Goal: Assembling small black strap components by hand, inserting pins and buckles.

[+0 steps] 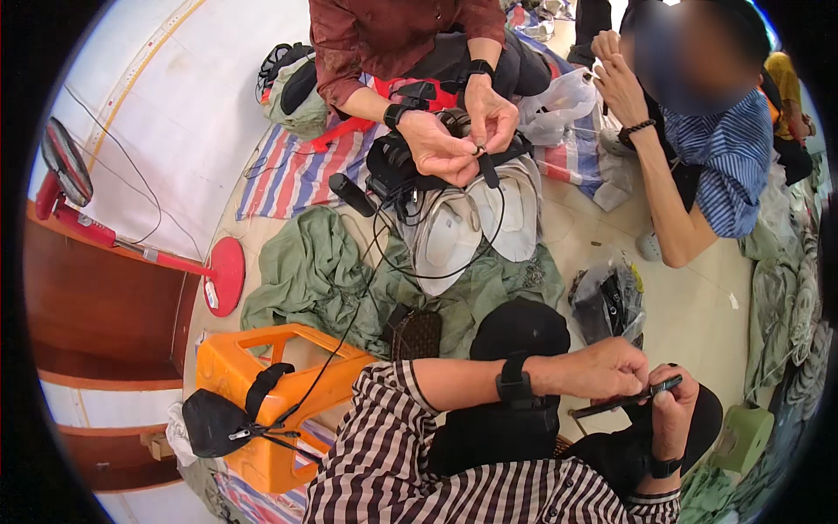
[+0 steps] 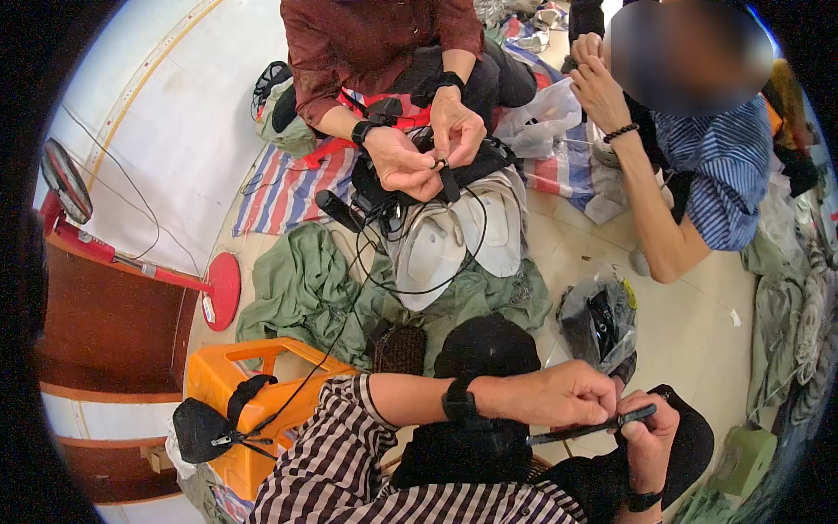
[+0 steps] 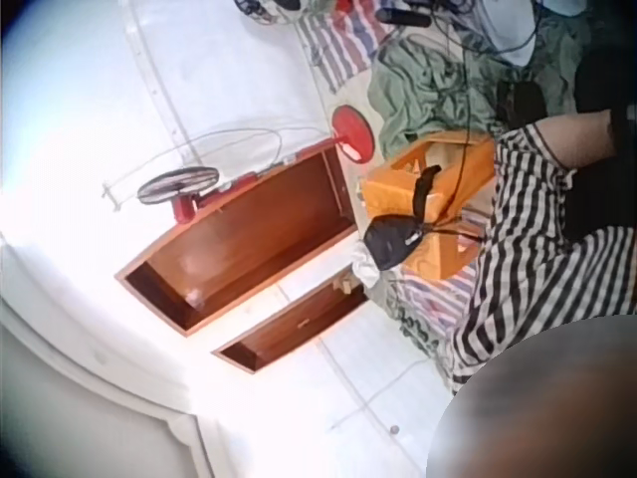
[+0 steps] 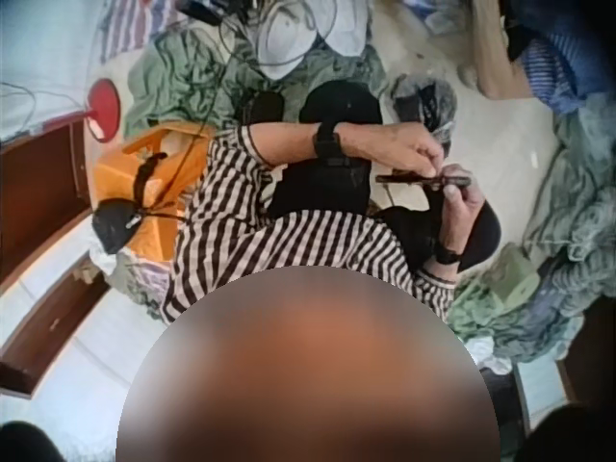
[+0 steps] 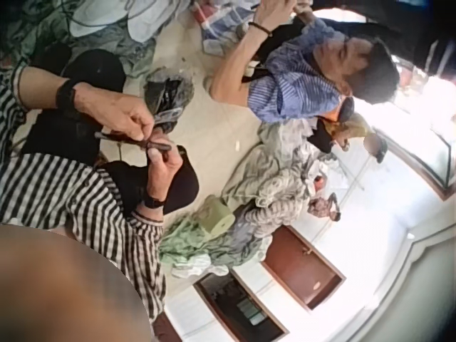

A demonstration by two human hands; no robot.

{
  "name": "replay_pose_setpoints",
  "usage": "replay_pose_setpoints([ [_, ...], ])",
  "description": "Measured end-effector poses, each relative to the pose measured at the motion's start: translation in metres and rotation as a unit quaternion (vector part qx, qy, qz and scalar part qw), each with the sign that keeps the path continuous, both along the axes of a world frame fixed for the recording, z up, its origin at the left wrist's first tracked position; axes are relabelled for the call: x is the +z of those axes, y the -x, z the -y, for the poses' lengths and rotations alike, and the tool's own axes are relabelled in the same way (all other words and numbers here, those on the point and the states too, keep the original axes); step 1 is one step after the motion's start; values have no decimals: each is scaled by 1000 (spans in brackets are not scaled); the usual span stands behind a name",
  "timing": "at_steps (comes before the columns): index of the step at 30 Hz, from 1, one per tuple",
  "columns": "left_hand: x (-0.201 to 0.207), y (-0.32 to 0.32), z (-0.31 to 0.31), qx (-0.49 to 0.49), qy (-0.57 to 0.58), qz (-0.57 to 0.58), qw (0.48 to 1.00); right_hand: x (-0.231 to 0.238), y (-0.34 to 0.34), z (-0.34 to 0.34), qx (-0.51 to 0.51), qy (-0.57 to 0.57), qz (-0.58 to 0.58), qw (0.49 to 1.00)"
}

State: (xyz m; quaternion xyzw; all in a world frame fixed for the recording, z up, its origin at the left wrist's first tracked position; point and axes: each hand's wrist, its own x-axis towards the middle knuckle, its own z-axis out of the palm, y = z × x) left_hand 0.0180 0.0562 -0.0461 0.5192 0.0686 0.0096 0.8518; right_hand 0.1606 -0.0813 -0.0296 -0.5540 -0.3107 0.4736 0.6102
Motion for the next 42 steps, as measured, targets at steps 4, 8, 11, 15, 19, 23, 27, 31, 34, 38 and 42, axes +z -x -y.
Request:
replay_pose_setpoints([
  [4,-5,3,-9,81,-98,44,991,0,1,-25,10,21,-2,1000],
  [8,8,8,-22,56,4,5,998,-2,-1,-39,25,43,-66,997],
  [11,3,11,-21,99,4,29,995,-3,2,-45,19,59,-88,994],
  [15,5,13,-22,86,30,37,995,-9,-5,-47,27,55,-88,994],
  [19,6,15,-22,74,26,49,996,-12,-6,-48,43,32,-164,985],
  [23,10,16,-26,67,8,39,997,-14,-5,-47,48,25,-185,981],
  [27,8,15,-20,84,-13,42,995,-14,-6,-41,35,43,-161,985],
  [31,7,13,-17,120,-74,87,986,-7,-6,-37,51,48,-127,989],
  [34,7,12,-19,103,-18,46,993,-13,-6,-37,38,48,-143,988],
  [38,8,9,-20,70,-24,51,996,-4,-6,-37,24,45,-129,990],
  [42,4,9,-19,96,-62,53,992,-10,-7,-36,40,43,-123,991],
])
